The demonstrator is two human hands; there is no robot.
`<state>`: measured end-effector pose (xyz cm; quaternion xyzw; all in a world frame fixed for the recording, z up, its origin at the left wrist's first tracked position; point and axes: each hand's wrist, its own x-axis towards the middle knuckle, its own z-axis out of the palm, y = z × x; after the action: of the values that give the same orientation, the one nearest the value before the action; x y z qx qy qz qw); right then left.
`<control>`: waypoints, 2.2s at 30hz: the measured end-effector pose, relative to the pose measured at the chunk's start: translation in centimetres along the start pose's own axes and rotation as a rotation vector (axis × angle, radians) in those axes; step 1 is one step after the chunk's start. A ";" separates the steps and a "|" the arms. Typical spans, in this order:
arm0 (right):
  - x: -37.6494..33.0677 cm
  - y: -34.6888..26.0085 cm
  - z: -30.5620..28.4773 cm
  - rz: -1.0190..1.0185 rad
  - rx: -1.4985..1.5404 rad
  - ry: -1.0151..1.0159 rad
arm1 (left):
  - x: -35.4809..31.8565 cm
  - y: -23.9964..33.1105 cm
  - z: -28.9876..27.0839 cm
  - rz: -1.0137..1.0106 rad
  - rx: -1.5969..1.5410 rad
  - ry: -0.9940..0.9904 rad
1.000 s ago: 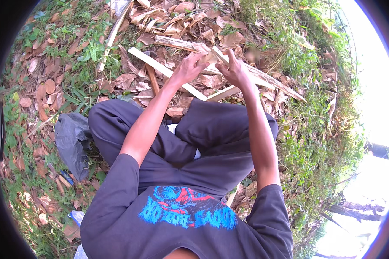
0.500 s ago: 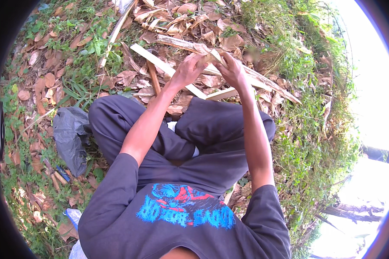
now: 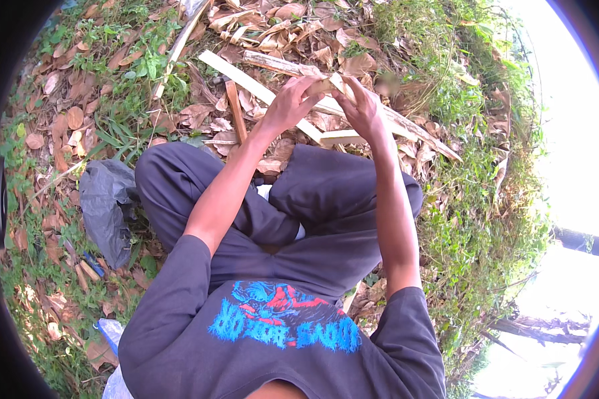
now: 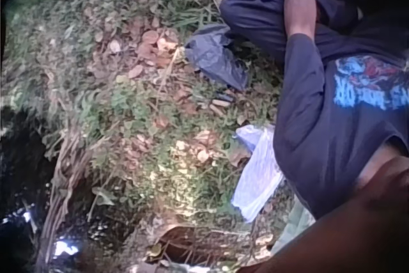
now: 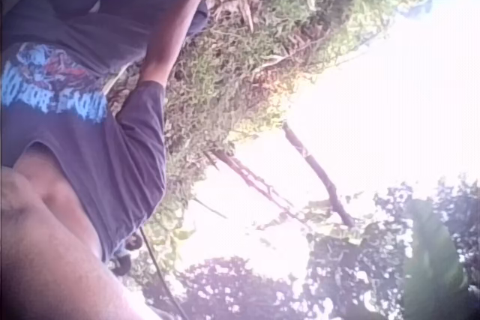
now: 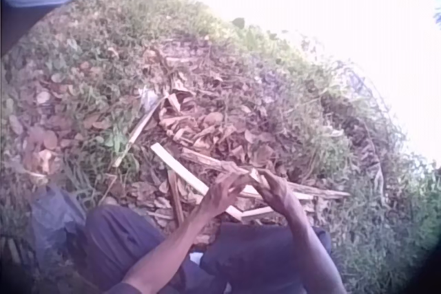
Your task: The person sits on the ground and uses a hammer to split a piece of light-colored wood into smaller slats. They repeatedly position the wood and strike it with the hammer, accumulating a pile of split wood pieces.
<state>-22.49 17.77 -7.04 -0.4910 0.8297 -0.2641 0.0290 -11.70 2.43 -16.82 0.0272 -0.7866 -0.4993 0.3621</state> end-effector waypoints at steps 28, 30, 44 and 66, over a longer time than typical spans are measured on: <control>2.5 2.8 0.4 0.415 0.588 -0.502 | -0.6 -2.9 -0.4 -0.323 -0.159 -0.021; 2.2 2.2 0.0 0.450 0.548 -0.467 | 0.1 -1.9 -0.5 -0.278 -0.171 0.010; -0.3 1.7 2.2 0.007 -0.039 -0.051 | -0.3 -1.5 -0.2 -0.031 0.049 0.036; -0.8 2.3 0.9 -0.039 0.143 -0.149 | -0.8 -0.7 -0.6 -0.120 0.054 -0.050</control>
<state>-23.62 18.95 -9.04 -0.5221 0.7945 -0.2858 0.1205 -11.03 1.96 -17.65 0.0717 -0.8056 -0.4992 0.3108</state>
